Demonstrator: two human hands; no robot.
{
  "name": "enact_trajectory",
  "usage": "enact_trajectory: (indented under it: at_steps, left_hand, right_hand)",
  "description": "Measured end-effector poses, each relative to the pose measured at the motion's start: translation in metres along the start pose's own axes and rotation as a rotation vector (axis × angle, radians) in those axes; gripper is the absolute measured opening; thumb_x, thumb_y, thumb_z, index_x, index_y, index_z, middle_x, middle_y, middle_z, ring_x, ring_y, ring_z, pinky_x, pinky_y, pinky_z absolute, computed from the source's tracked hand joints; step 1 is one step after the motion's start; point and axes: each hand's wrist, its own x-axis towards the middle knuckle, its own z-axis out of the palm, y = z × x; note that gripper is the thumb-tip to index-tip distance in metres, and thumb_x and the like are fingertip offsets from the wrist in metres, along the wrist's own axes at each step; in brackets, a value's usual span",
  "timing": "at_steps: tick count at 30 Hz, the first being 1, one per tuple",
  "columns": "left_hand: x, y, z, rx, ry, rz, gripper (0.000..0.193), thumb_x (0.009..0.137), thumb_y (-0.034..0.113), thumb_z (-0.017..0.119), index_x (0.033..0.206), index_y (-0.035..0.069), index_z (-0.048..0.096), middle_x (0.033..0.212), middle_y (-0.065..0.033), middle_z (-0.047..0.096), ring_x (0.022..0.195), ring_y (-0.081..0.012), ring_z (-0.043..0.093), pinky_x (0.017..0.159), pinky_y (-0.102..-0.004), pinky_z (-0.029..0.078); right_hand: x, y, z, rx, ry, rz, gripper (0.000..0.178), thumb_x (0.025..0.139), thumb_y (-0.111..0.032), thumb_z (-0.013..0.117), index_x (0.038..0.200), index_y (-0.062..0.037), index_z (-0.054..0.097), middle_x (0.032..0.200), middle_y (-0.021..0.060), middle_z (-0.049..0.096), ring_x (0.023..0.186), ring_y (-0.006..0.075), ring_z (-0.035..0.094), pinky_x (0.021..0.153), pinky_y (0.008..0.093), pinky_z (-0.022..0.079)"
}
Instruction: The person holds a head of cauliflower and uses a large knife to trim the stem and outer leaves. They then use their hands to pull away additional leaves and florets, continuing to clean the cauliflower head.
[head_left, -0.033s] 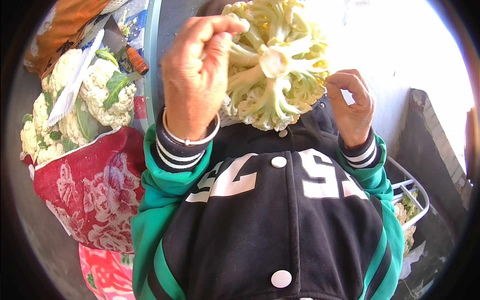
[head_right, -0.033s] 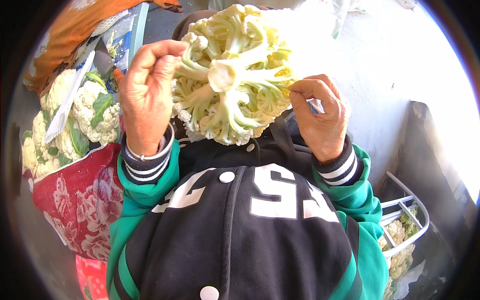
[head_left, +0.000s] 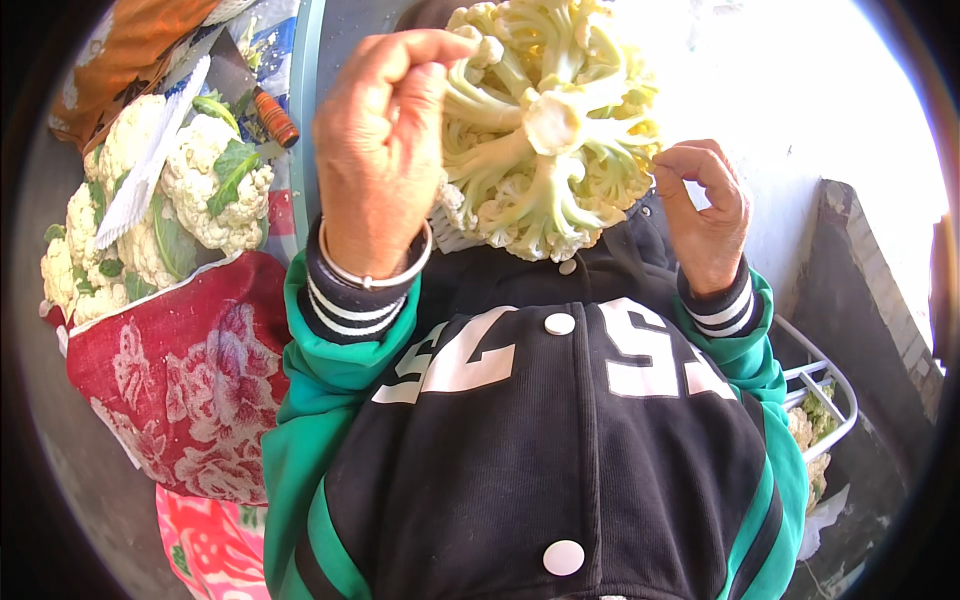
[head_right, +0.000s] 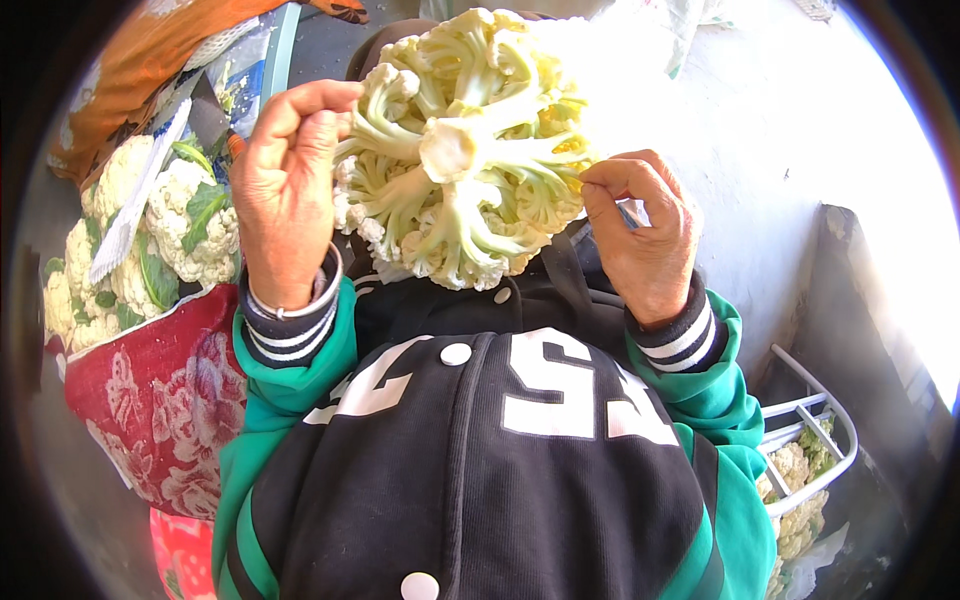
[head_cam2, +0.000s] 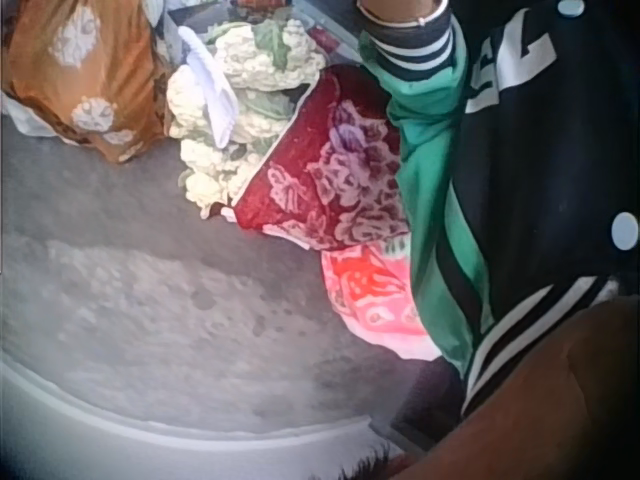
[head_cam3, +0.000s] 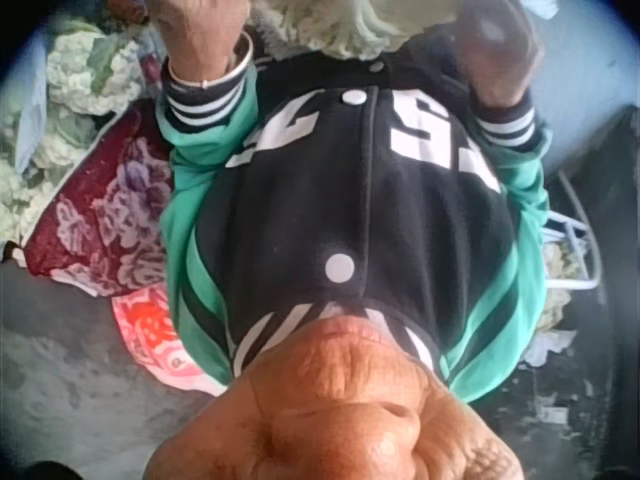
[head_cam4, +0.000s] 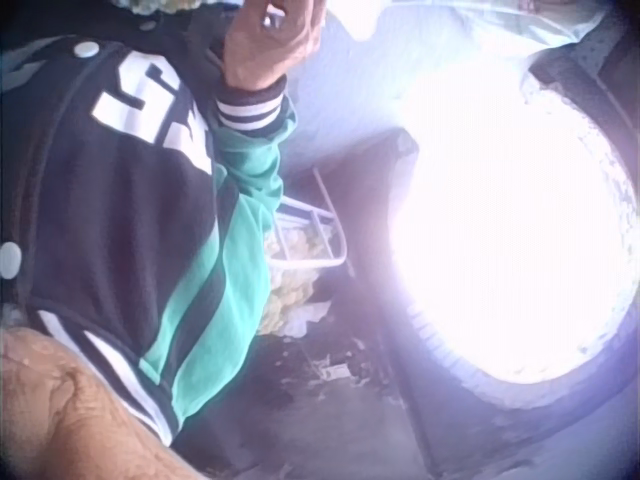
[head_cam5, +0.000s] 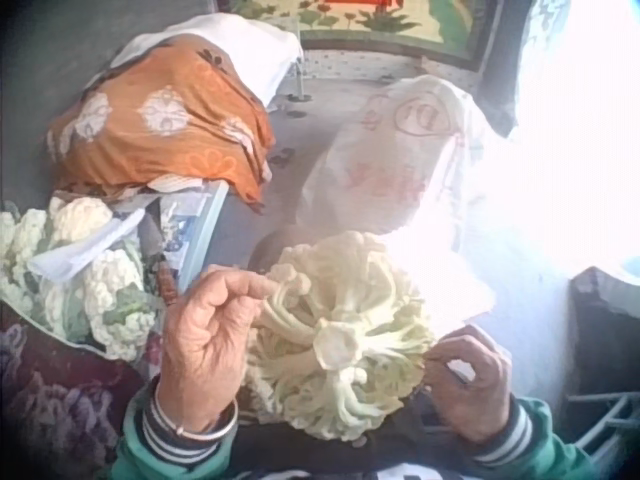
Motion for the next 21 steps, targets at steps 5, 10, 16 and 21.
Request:
enact_trajectory:
  at_steps: [5,10,16,21]
  left_hand:
    - [-0.011,-0.024,-0.018,0.093,0.02,0.004,0.01,0.098,0.002,0.062,0.107,0.002,0.068,0.1,-0.0098,0.068,0.09,-0.0219,0.068,0.079,-0.0304,0.053]
    - [-0.015,-0.025,-0.017,0.11,0.038,-0.018,0.008,0.096,0.002,0.065,0.104,0.002,0.068,0.099,-0.01,0.068,0.084,-0.022,0.068,0.077,-0.0313,0.054]
    - [-0.016,-0.025,-0.017,0.099,0.04,0.008,0.011,0.092,-0.002,0.067,0.102,0.002,0.068,0.098,-0.0081,0.068,0.081,-0.0202,0.066,0.075,-0.0302,0.053]
    - [-0.018,-0.023,-0.02,0.121,0.028,0.033,0.017,0.084,-0.003,0.074,0.1,0.003,0.068,0.098,-0.007,0.067,0.081,-0.0201,0.064,0.072,-0.0296,0.052]
  right_hand:
    - [0.001,-0.002,0.001,-0.013,-0.043,0.023,0.012,0.081,0.009,0.071,0.09,0.0015,0.069,0.087,0.009,0.067,0.075,0.0181,0.064,0.07,0.0283,0.053]
    - [0.001,0.0,0.004,-0.017,-0.032,0.018,0.012,0.082,0.008,0.071,0.091,0.0004,0.07,0.087,0.0075,0.067,0.073,0.0158,0.062,0.065,0.0273,0.051]
    - [0.005,-0.015,0.008,-0.078,-0.003,0.013,0.013,0.081,0.006,0.072,0.09,-0.0034,0.07,0.087,0.0048,0.067,0.07,0.0132,0.059,0.058,0.0252,0.046]
    - [0.006,-0.03,0.016,-0.135,0.015,0.018,0.014,0.08,0.005,0.074,0.09,-0.0045,0.071,0.087,0.0044,0.067,0.07,0.0127,0.059,0.057,0.0254,0.045]
